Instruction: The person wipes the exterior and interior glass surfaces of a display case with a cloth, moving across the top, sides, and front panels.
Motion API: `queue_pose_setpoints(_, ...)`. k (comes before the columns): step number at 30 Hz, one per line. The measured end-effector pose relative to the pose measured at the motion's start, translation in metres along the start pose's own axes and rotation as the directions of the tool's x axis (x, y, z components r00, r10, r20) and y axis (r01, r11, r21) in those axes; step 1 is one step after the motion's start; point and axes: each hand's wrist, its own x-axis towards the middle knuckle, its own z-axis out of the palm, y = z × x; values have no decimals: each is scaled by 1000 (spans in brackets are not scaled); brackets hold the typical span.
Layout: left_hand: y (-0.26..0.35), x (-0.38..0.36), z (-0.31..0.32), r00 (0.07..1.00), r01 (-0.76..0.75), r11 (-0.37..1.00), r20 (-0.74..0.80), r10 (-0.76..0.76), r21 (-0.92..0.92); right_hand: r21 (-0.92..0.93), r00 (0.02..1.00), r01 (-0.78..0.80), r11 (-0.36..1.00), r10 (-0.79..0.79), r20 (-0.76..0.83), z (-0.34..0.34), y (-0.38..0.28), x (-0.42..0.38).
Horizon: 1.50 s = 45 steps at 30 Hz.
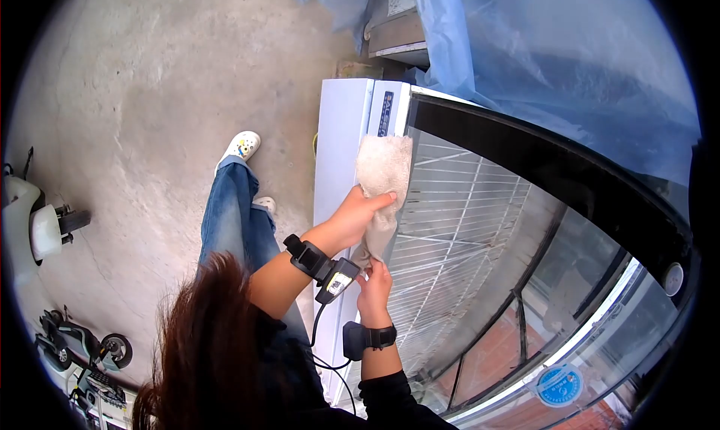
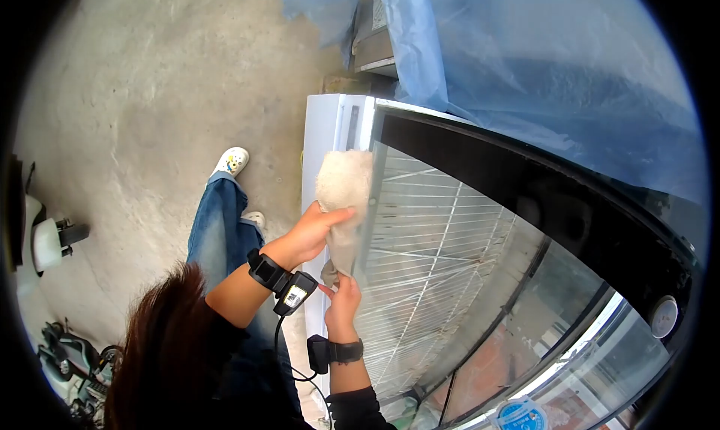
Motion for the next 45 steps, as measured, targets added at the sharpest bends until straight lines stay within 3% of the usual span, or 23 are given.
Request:
queue_pose_setpoints(3, 19, 3, 17, 992, -124, 977, 59, 115, 172, 200, 995, -93, 975, 86, 40, 1, -8, 12)
queue_pose_setpoints(5, 22, 10, 24, 988, -151, 956, 66, 138, 253, 457, 940, -325, 828, 229, 255, 7, -22, 15)
queue_pose_setpoints(7, 20, 18, 30, 978, -203, 943, 111, 179, 264, 519, 935, -337, 786, 214, 284, 12, -30, 12)
queue_pose_setpoints(9, 29, 6, 50, 980, -197, 926, 95, 175, 322, 671, 847, -430, 604, 13, 531, 11, -34, 11)
queue_pose_setpoints(11, 28, 2, 59, 982, -190, 907, 77, 173, 376, 694, 807, -474, 542, -47, 588, 13, -39, 5)
queue_pose_setpoints(13, 19, 3, 61, 965, -241, 844, 209, 157, 479, 699, 900, -329, 636, -14, 436, 15, -45, -5)
queue_pose_setpoints(16, -18, 1, 66, 916, -355, 764, 366, 167, 539, 596, 922, -152, 788, -104, 372, 2, -43, -19)
queue_pose_setpoints(18, -28, -17, 82, 708, -706, 443, 526, 472, 552, 510, 957, 55, 858, -191, 217, 5, -54, -44)
queue_pose_setpoints(20, -23, -40, 99, 656, -754, 363, 605, 451, 547, 440, 961, 167, 882, -245, 128, 1, -67, -69)
queue_pose_setpoints(21, -19, -46, 105, 595, -803, 281, 685, 420, 525, 300, 935, 331, 895, -353, 21, 3, -73, -80)
queue_pose_setpoints(25, -12, -45, 111, 548, -836, 281, 745, 381, 472, 464, 945, 244, 852, -315, 81, -7, -79, -80)
queue_pose_setpoints(27, -15, -27, 99, 685, -727, 443, 602, 411, 525, 511, 957, 177, 841, -269, 110, -4, -77, -69)
queue_pose_setpoints(29, -17, 1, 82, 799, -600, 589, 448, 401, 541, 574, 855, -3, 819, -296, 427, -8, -62, -37)
queue_pose_setpoints(30, -16, 16, 73, 871, -482, 705, 371, 322, 520, 551, 907, -16, 834, -219, 358, 2, -59, -23)
queue_pose_setpoints(32, -4, 44, 53, 953, -301, 692, 184, 241, 657, 511, 955, -1, 860, -151, 255, 31, -58, -1)
queue_pose_setpoints(36, 20, 54, 38, 971, -202, 914, 192, 140, 353, 502, 938, 66, 862, -226, 263, 43, -53, 12)
queue_pose_setpoints(38, 23, 30, 51, 968, 23, 960, 233, -91, 278, 531, 938, 119, 839, -271, 218, 35, -58, -6)
queue_pose_setpoints(40, 8, -1, 76, 907, -212, 909, 418, 47, 358, 545, 953, 200, 814, -291, 86, 25, -71, -41)
queue_pose_setpoints(41, -6, -17, 91, 802, -553, 716, 506, 318, 426, 521, 944, 166, 837, -287, 161, 8, -75, -58)
queue_pose_setpoints(42, 4, -46, 109, 754, -547, 730, 620, 216, 411, 344, 945, 288, 894, -324, 49, 12, -90, -84)
queue_pose_setpoints(43, -7, -60, 121, 645, -723, 556, 688, 333, 410, 187, 876, 475, 860, -481, -15, 6, -93, -94)
queue_pose_setpoints(44, -15, -70, 132, 558, -818, 403, 737, 382, 410, 153, 855, 514, 844, -519, -3, -2, -99, -107)
queue_pose_setpoints(45, -15, -72, 136, 549, -822, 397, 752, 366, 408, 126, 828, 555, 822, -560, 8, -10, -103, -118)
